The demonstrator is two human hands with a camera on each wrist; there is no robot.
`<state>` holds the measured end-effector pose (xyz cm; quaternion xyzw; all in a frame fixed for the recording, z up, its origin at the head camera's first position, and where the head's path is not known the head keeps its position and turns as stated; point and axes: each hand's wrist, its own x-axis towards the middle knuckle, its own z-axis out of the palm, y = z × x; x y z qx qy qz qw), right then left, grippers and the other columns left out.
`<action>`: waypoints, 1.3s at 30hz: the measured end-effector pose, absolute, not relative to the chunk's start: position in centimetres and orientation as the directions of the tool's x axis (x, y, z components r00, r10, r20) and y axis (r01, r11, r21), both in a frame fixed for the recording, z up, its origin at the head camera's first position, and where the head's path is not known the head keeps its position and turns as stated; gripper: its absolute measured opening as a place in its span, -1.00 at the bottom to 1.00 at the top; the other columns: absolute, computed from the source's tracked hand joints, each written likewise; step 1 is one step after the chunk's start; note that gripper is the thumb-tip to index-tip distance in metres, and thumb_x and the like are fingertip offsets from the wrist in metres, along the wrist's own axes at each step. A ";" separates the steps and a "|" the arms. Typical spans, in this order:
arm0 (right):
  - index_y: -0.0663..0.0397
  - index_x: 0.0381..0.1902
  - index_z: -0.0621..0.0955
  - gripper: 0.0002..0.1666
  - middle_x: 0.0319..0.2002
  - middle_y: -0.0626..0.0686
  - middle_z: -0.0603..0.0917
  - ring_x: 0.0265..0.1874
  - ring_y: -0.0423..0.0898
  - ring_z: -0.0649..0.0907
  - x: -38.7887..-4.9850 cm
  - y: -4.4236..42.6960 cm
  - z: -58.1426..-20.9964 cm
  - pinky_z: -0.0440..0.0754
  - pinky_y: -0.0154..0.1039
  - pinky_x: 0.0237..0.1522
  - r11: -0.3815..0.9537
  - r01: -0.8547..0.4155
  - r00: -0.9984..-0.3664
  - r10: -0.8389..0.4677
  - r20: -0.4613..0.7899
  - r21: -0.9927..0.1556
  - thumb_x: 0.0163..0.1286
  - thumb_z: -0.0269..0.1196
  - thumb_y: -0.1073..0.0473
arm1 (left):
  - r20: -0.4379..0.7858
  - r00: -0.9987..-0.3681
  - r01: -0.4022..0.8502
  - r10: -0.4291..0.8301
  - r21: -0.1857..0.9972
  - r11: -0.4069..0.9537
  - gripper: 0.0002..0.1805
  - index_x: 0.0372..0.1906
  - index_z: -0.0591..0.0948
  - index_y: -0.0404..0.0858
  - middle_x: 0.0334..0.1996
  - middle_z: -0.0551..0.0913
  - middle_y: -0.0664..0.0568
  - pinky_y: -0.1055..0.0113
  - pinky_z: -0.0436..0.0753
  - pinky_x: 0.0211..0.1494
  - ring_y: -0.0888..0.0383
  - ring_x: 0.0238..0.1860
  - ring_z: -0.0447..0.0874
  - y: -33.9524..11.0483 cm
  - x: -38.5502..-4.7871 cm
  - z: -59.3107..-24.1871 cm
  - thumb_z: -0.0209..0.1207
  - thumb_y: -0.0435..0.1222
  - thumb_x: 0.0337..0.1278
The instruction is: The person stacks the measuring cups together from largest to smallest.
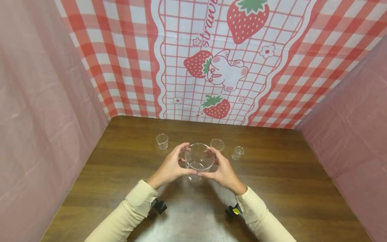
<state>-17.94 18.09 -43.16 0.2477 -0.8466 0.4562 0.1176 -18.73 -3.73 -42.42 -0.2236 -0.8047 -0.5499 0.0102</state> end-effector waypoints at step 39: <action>0.44 0.25 0.36 0.05 0.07 0.36 0.61 0.05 0.25 0.63 -17.0 18.6 -46.1 0.69 0.05 0.02 0.416 -0.507 -0.854 -0.358 0.377 -0.755 -0.21 0.60 0.31 | 0.181 -0.867 0.304 0.464 0.930 0.207 -0.07 0.26 0.34 -0.42 0.25 0.49 -0.26 -0.03 0.54 0.32 -0.24 0.23 0.51 -3.5 -18.9 -45.8 0.56 -0.33 -0.35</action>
